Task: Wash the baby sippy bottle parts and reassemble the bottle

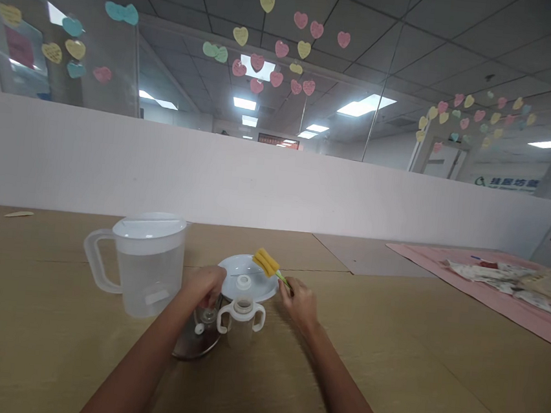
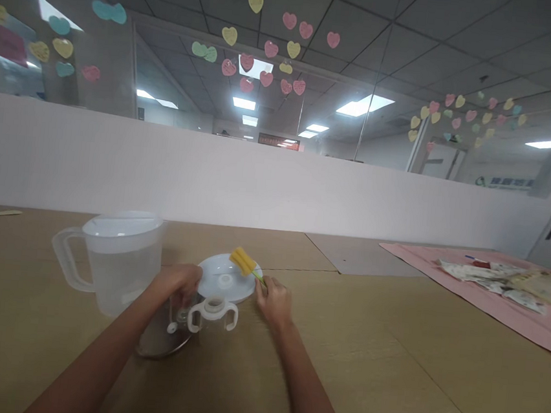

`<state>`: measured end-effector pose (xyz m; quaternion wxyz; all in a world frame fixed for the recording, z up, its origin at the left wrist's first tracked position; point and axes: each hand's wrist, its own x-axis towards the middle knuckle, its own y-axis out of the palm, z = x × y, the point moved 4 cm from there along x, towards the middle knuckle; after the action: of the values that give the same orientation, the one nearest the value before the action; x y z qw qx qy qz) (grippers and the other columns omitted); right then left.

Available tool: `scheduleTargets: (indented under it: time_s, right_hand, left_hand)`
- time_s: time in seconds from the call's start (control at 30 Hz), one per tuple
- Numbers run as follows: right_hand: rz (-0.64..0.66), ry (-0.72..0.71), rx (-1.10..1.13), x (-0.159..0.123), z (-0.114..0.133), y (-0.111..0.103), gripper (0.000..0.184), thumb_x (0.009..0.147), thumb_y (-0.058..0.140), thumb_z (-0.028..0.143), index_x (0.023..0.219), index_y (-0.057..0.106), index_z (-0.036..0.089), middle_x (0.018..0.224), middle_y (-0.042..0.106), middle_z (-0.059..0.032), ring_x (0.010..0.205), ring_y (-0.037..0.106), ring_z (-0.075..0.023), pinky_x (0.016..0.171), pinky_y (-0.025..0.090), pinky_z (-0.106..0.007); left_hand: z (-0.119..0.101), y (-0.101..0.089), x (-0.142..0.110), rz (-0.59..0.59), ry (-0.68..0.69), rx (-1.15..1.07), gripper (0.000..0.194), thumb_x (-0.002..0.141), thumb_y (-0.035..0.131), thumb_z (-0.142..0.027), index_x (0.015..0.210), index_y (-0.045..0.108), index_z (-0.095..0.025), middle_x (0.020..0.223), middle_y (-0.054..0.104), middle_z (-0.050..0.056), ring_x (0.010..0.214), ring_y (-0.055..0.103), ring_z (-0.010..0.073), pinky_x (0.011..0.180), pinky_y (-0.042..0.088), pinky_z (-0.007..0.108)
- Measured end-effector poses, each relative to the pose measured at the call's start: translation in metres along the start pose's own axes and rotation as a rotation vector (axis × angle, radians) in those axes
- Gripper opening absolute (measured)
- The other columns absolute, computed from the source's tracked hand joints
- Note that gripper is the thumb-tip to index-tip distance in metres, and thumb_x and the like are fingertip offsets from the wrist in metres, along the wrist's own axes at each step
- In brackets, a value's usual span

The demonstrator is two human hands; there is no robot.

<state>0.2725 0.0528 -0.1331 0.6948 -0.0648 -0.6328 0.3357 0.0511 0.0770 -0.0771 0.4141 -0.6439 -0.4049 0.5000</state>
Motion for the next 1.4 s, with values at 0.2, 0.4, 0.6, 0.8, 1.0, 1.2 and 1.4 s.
scheduleTargets:
  time_s: [0.2, 0.4, 0.6, 0.8, 1.0, 1.2, 1.4]
  right_hand:
    - [0.017, 0.003, 0.015, 0.001, 0.001, 0.0, 0.034, 0.086, 0.038, 0.037, 0.079, 0.063, 0.016, 0.067, 0.064, -0.0038, 0.057, 0.056, -0.0101, 0.052, 0.03, -0.021]
    - [0.021, -0.001, 0.006, 0.001, 0.001, 0.001, 0.033, 0.086, 0.038, 0.037, 0.079, 0.063, 0.016, 0.065, 0.064, -0.0034, 0.056, 0.055, -0.0099, 0.052, 0.03, -0.021]
    - [0.02, -0.003, -0.013, 0.001, 0.001, 0.001, 0.035, 0.086, 0.037, 0.037, 0.076, 0.063, 0.016, 0.063, 0.063, -0.0036, 0.054, 0.054, -0.0098, 0.051, 0.029, -0.021]
    - [0.034, 0.004, 0.002, 0.001, 0.002, 0.0, 0.034, 0.086, 0.037, 0.037, 0.079, 0.063, 0.016, 0.066, 0.064, -0.0043, 0.056, 0.056, -0.0102, 0.052, 0.03, -0.021]
    - [0.027, -0.011, 0.002, 0.0, 0.002, 0.0, 0.035, 0.086, 0.037, 0.038, 0.078, 0.063, 0.016, 0.066, 0.064, -0.0041, 0.056, 0.055, -0.0101, 0.052, 0.029, -0.021]
    - [0.035, 0.0, 0.007, 0.001, 0.001, 0.0, 0.033, 0.086, 0.037, 0.037, 0.079, 0.063, 0.016, 0.066, 0.064, -0.0036, 0.056, 0.055, -0.0099, 0.052, 0.03, -0.021]
    - [0.087, -0.003, 0.038, 0.0, 0.005, 0.005, 0.033, 0.086, 0.038, 0.036, 0.076, 0.062, 0.016, 0.066, 0.064, -0.0051, 0.06, 0.056, -0.0116, 0.055, 0.032, -0.02]
  left_hand:
    - [-0.018, -0.018, -0.016, -0.196, 0.087, 0.122, 0.02, 0.044, 0.072, -0.016, 0.063, 0.066, -0.014, 0.071, 0.068, 0.012, 0.069, 0.063, 0.0268, 0.062, 0.047, 0.032]
    - [-0.041, -0.014, -0.008, -0.388, 0.273, 0.145, 0.029, 0.079, 0.042, -0.024, 0.101, 0.06, -0.018, 0.106, 0.062, 0.013, 0.096, 0.057, 0.0221, 0.08, 0.042, 0.03]
    - [-0.041, 0.014, 0.013, -0.303, 0.323, 0.166, 0.024, 0.075, 0.042, -0.017, 0.08, 0.065, -0.013, 0.087, 0.067, 0.014, 0.08, 0.062, 0.0216, 0.066, 0.044, 0.026]
    - [-0.037, 0.015, 0.019, -0.331, 0.294, 0.188, 0.024, 0.074, 0.047, -0.024, 0.081, 0.066, -0.011, 0.088, 0.066, 0.017, 0.081, 0.062, 0.0229, 0.065, 0.044, 0.027]
    - [-0.032, 0.019, 0.028, -0.373, 0.242, 0.204, 0.028, 0.069, 0.053, -0.033, 0.077, 0.067, -0.009, 0.088, 0.065, 0.021, 0.082, 0.061, 0.0269, 0.066, 0.044, 0.031]
    - [-0.035, -0.008, 0.006, -0.427, 0.274, 0.157, 0.029, 0.073, 0.049, -0.036, 0.072, 0.065, -0.012, 0.085, 0.066, 0.014, 0.078, 0.06, 0.0212, 0.065, 0.042, 0.026]
    - [-0.035, -0.057, -0.042, -0.672, 0.283, -0.043, 0.034, 0.081, 0.033, -0.034, 0.072, 0.058, -0.013, 0.076, 0.063, 0.008, 0.07, 0.055, 0.0164, 0.059, 0.036, 0.024]
